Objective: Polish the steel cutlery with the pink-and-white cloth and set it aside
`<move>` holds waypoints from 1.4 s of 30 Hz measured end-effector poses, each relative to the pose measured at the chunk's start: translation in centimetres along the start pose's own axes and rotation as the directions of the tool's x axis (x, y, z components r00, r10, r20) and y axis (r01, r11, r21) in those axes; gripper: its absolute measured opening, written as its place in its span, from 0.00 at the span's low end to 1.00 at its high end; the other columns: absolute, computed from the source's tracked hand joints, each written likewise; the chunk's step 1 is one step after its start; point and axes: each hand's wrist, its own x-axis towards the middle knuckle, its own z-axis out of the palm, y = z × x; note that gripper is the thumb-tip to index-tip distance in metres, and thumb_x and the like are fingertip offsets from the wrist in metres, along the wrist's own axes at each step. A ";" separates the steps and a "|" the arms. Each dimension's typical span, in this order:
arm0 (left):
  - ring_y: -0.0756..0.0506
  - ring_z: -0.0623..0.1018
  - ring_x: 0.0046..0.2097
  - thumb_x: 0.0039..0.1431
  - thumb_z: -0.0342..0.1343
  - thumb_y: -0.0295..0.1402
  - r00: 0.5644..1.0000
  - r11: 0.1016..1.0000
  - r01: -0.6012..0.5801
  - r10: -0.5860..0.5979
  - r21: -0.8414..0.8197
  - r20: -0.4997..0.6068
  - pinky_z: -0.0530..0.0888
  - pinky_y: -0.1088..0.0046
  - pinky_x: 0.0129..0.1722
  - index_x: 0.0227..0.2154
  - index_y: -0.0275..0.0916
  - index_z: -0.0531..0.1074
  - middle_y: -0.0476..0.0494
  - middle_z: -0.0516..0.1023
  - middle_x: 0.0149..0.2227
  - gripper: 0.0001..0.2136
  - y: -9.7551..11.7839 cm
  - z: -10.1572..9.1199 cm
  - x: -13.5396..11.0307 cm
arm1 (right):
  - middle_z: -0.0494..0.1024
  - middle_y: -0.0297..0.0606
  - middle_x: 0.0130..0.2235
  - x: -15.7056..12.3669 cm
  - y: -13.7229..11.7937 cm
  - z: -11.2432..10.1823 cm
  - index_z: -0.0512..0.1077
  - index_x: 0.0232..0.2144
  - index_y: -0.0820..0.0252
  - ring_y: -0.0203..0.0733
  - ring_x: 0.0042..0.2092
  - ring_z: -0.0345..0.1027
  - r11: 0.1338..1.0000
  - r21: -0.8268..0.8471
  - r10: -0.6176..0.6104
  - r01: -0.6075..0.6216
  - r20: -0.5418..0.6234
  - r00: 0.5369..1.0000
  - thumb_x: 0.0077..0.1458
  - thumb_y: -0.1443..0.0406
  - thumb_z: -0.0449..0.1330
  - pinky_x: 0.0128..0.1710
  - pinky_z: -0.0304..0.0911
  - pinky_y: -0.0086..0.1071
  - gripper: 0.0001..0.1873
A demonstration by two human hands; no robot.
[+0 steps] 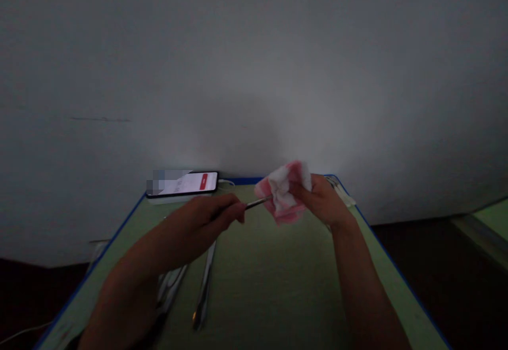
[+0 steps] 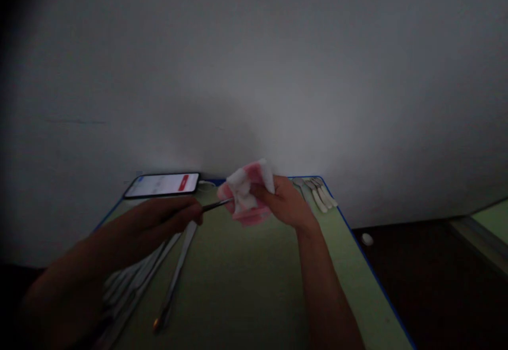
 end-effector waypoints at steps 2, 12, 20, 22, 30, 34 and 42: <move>0.50 0.68 0.27 0.62 0.38 0.41 0.999 0.998 -0.002 -0.001 -0.060 -0.053 0.65 0.76 0.27 0.31 0.41 0.67 0.52 0.67 0.24 0.15 0.5 1.1 0.7 | 0.71 0.33 0.25 0.3 0.0 2.3 0.70 0.26 0.61 0.34 0.27 0.62 0.977 0.213 0.034 0.029 -0.287 0.957 0.49 0.55 0.56 0.27 0.58 0.27 0.14; 0.46 0.73 0.33 0.63 0.36 0.34 0.983 0.999 -0.037 0.037 0.008 -0.178 0.66 0.70 0.34 0.32 0.38 0.66 0.44 0.75 0.32 0.13 0.9 6.6 4.6 | 0.63 0.28 0.20 1.4 2.1 8.0 0.63 0.22 0.60 0.29 0.20 0.56 0.654 0.757 0.450 -0.007 -0.381 0.807 0.48 0.52 0.54 0.19 0.54 0.25 0.17; 0.50 0.68 0.23 0.63 0.36 0.38 0.995 1.000 0.000 0.000 0.000 -0.102 0.63 0.75 0.26 0.28 0.40 0.65 0.53 0.68 0.22 0.15 2.1 3.2 2.1 | 0.74 0.37 0.34 2.2 2.1 4.6 0.70 0.33 0.60 0.36 0.36 0.68 0.781 0.599 0.229 0.177 -0.538 0.811 0.50 0.56 0.55 0.35 0.64 0.31 0.15; 0.51 0.67 0.23 0.62 0.38 0.39 0.995 1.000 0.013 -0.013 -0.002 -0.103 0.62 0.76 0.25 0.28 0.40 0.67 0.53 0.68 0.21 0.15 2.1 1.8 1.1 | 0.75 0.37 0.35 1.7 1.7 3.1 0.71 0.34 0.61 0.37 0.36 0.68 0.904 0.397 0.068 0.158 -0.499 0.864 0.49 0.56 0.56 0.37 0.63 0.32 0.15; 0.51 0.66 0.24 0.61 0.39 0.39 0.986 0.999 0.028 -0.024 0.020 -0.164 0.61 0.76 0.24 0.26 0.39 0.66 0.53 0.65 0.20 0.15 1.8 1.2 1.2 | 0.72 0.34 0.30 1.0 1.1 4.9 0.68 0.31 0.60 0.32 0.28 0.64 0.837 0.544 0.152 0.052 -0.323 0.934 0.48 0.59 0.57 0.29 0.61 0.26 0.10; 0.50 0.67 0.24 0.63 0.37 0.37 0.991 1.000 0.011 -0.014 -0.026 -0.131 0.61 0.76 0.25 0.30 0.39 0.66 0.52 0.68 0.23 0.14 2.1 3.6 2.6 | 0.69 0.30 0.26 1.8 1.0 6.7 0.66 0.27 0.58 0.30 0.25 0.61 0.624 0.775 0.303 0.104 -0.362 0.881 0.48 0.61 0.57 0.25 0.59 0.24 0.07; 0.51 0.72 0.32 0.63 0.39 0.33 0.954 0.976 -0.131 0.172 -0.174 0.247 0.65 0.76 0.33 0.31 0.40 0.68 0.52 0.73 0.29 0.13 0.9 1.9 1.0 | 0.69 0.30 0.30 2.2 1.0 4.2 0.65 0.30 0.59 0.28 0.28 0.63 0.603 0.789 0.350 0.119 -0.395 0.849 0.46 0.63 0.58 0.29 0.61 0.22 0.08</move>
